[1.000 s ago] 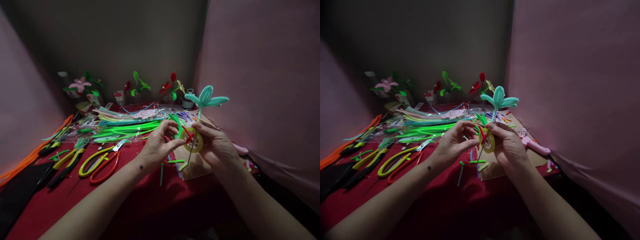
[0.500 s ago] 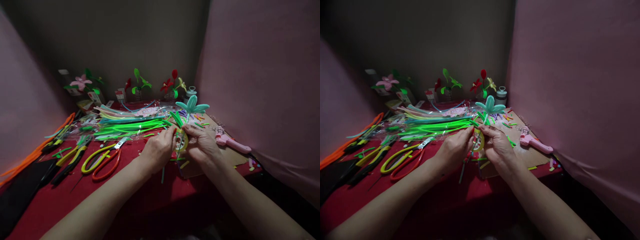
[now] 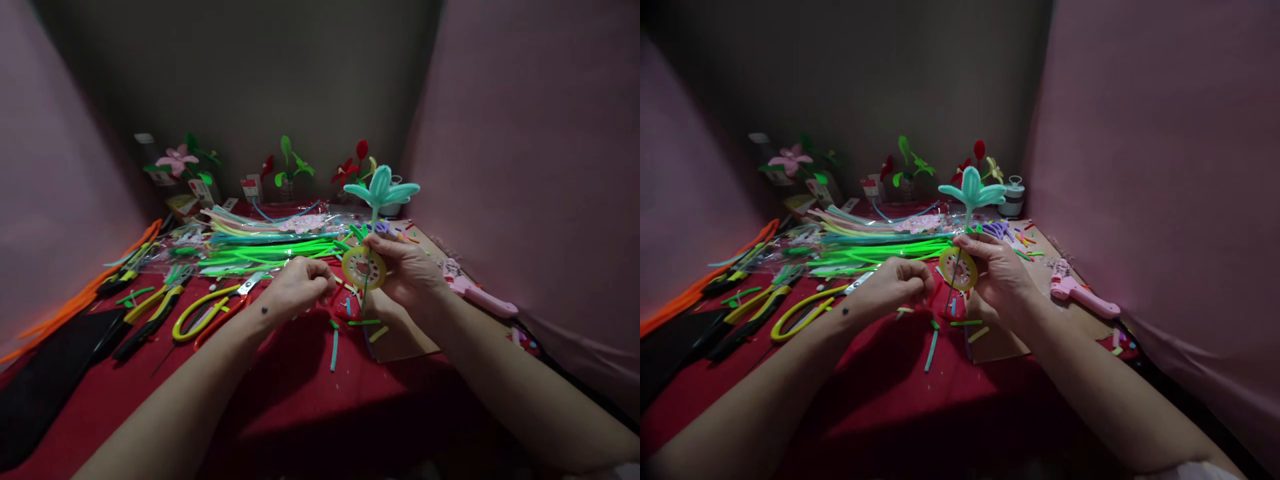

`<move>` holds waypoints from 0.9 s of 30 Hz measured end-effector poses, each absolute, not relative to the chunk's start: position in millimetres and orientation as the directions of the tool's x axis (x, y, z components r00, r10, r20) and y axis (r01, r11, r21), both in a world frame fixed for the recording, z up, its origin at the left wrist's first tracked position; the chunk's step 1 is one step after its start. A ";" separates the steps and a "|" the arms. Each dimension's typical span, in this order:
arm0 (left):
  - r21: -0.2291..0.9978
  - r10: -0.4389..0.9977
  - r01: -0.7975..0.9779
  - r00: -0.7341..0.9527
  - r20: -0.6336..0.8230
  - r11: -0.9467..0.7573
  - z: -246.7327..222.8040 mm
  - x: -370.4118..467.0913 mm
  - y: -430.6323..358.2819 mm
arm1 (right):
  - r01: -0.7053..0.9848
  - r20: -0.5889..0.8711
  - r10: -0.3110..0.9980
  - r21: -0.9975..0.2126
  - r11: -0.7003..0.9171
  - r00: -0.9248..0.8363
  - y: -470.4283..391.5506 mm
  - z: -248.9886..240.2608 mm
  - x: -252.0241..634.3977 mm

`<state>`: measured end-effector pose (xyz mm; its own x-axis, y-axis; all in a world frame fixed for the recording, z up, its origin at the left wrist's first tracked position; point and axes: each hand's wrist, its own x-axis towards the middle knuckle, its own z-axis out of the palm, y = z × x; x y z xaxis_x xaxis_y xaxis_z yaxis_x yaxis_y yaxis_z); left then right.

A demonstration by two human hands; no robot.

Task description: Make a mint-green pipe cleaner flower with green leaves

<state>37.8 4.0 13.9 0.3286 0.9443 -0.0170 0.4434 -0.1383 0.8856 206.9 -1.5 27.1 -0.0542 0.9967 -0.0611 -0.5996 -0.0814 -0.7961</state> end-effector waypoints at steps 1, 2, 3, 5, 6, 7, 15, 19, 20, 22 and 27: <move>0.872 0.943 0.462 0.331 0.000 -0.162 15.2 35.7 5.0 | -0.589 -0.052 0.996 -0.804 -0.085 -0.071 0.6 28.6 207.0; 0.874 0.949 0.445 0.310 0.052 -0.193 17.1 34.5 5.1 | -0.579 -0.046 0.995 -0.811 -0.086 -0.084 2.7 29.5 206.5; 0.888 0.956 0.400 0.266 0.123 -0.225 19.4 34.1 4.4 | -0.570 -0.038 0.995 -0.817 -0.083 -0.091 4.7 29.6 205.5; 0.923 0.955 0.280 0.208 0.211 -0.265 24.0 36.3 0.5 | -0.555 -0.016 0.995 -0.829 -0.069 -0.100 7.8 26.8 201.9; 0.939 0.954 0.227 0.216 0.208 -0.257 25.7 38.6 -2.1 | -0.551 -0.010 0.994 -0.832 -0.066 -0.104 8.9 24.0 199.5; 0.953 0.953 0.187 0.234 0.191 -0.237 26.6 41.3 -4.9 | -0.551 -0.005 0.994 -0.832 -0.065 -0.110 9.7 20.2 197.1; 0.991 0.963 0.076 0.255 0.083 -0.106 18.6 51.2 -11.7 | -0.532 0.080 0.973 -0.845 -0.048 -0.215 7.3 -1.8 191.6; 1.000 0.959 -0.005 0.281 0.030 -0.030 18.3 48.3 -10.4 | -0.538 0.054 0.968 -0.839 -0.089 -0.243 5.3 2.6 193.7; 1.000 0.957 -0.018 0.290 0.023 -0.019 18.3 48.0 -10.3 | -0.533 0.048 0.968 -0.841 -0.095 -0.248 5.0 3.2 194.0; 0.999 0.949 -0.046 0.316 0.008 0.007 17.2 47.6 -9.9 | -0.518 0.040 0.969 -0.850 -0.095 -0.243 4.8 3.3 194.6; 0.992 0.920 -0.119 0.391 0.015 0.034 11.4 46.6 -7.7 | -0.499 0.026 0.982 -0.864 -0.073 -0.188 3.6 1.0 195.8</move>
